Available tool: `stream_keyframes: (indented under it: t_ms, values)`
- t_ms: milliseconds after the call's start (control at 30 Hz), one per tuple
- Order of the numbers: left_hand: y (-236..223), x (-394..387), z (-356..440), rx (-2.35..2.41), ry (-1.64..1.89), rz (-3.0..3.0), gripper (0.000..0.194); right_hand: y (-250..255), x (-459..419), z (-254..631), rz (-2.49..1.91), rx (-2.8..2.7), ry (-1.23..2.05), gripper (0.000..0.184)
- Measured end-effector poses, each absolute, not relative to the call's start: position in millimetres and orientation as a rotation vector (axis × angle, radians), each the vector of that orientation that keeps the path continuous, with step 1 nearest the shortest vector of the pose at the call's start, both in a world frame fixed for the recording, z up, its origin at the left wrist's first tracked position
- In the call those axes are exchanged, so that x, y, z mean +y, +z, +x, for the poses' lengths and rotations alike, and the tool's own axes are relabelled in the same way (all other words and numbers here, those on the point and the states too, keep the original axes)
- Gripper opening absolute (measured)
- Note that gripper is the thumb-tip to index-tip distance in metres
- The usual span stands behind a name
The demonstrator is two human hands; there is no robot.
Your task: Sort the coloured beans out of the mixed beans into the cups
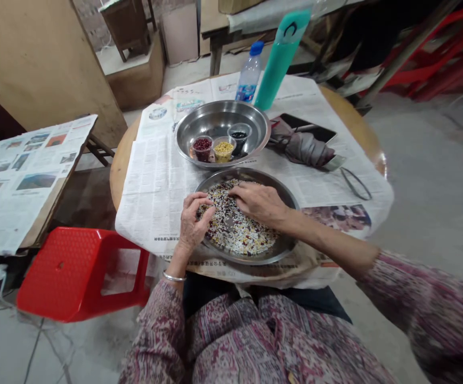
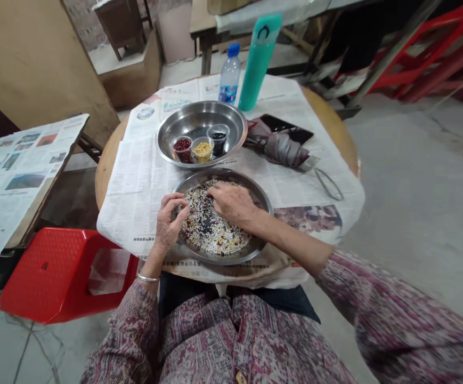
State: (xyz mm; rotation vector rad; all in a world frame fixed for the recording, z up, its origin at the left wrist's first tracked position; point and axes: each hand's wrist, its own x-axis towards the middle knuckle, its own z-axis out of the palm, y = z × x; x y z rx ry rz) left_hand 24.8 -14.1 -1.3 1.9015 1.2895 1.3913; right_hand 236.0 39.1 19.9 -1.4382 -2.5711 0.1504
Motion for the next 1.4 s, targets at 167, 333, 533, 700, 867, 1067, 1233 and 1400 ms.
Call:
stream_keyframes:
  t_ms: [167,333,533,700,867,1067,1233,1400]
  values:
    - [-0.6,-13.6,24.2,1.286,1.395,1.894,0.007,20.9,44.9,210.5,-1.449,-2.492,0.154,0.032]
    - [-3.6,-12.0,22.9,1.254,1.419,1.906,0.009,14.9,18.7,203.9,-0.973,-2.709,0.372,0.021]
    - [-5.1,-11.6,22.9,1.248,1.418,1.909,0.01,26.7,-5.9,264.8,-0.97,-2.786,0.405,0.02]
    - [-3.7,-11.0,22.5,1.255,1.409,1.928,0.011,35.1,-24.5,287.1,-0.944,-2.821,0.654,0.019]
    - [-1.7,-11.3,21.9,1.275,1.381,1.94,0.012,26.0,-13.5,276.8,-1.041,-2.79,0.555,0.026]
    - [-2.3,-10.4,21.7,1.247,1.408,1.917,0.009,18.0,31.8,266.9,-1.498,-2.481,0.27,0.032]
    - [-2.7,-10.1,22.0,1.259,1.402,1.905,0.007,9.9,22.7,234.7,-1.407,-2.404,0.396,0.032]
    - [-3.3,-10.0,21.4,1.266,1.402,1.918,0.01,10.2,10.5,202.4,-1.24,-2.364,0.691,0.024]
